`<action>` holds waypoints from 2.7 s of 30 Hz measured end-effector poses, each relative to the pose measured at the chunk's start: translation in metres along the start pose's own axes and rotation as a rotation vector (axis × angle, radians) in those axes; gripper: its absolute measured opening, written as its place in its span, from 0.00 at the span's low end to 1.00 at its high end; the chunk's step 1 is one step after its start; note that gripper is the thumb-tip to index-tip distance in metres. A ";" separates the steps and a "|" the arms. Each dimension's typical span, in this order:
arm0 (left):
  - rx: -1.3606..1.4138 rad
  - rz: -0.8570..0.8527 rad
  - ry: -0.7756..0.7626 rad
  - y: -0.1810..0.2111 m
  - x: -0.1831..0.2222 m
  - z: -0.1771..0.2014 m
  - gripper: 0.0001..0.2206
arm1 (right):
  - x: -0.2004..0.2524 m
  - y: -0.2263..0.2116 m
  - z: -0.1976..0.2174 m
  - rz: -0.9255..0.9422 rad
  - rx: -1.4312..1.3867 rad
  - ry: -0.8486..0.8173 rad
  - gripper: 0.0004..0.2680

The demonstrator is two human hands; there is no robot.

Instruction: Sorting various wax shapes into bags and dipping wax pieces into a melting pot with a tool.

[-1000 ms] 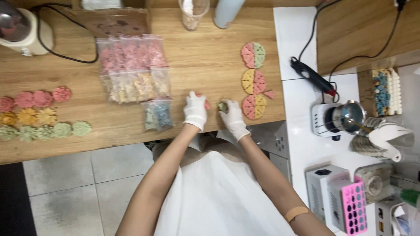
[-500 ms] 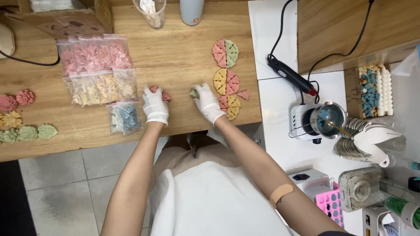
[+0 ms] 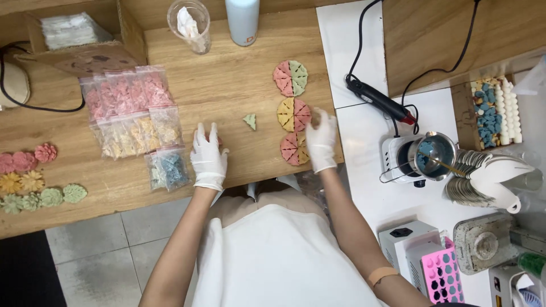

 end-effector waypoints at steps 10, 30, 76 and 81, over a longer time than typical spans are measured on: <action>0.042 -0.222 -0.077 0.045 -0.045 -0.035 0.42 | -0.009 0.063 0.020 -0.091 0.020 -0.267 0.23; 0.149 -0.196 -0.117 0.057 -0.077 -0.067 0.30 | 0.014 -0.065 -0.035 0.027 0.038 -0.512 0.16; 0.086 -0.187 -0.153 0.047 -0.091 -0.059 0.33 | -0.024 -0.065 -0.087 0.168 0.416 -0.511 0.20; 0.095 -0.120 -0.170 0.041 -0.092 -0.053 0.32 | -0.023 -0.067 -0.091 0.238 0.387 -0.511 0.17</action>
Point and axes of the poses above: each hand's wrist, its own x-axis away from the middle knuckle, its own z-axis out of the back of the hand, y = z × x, the point moved 6 cm from there along -x, towards the middle knuckle, and after that the axes turned 9 degrees about -x, right-handed, at the moved point
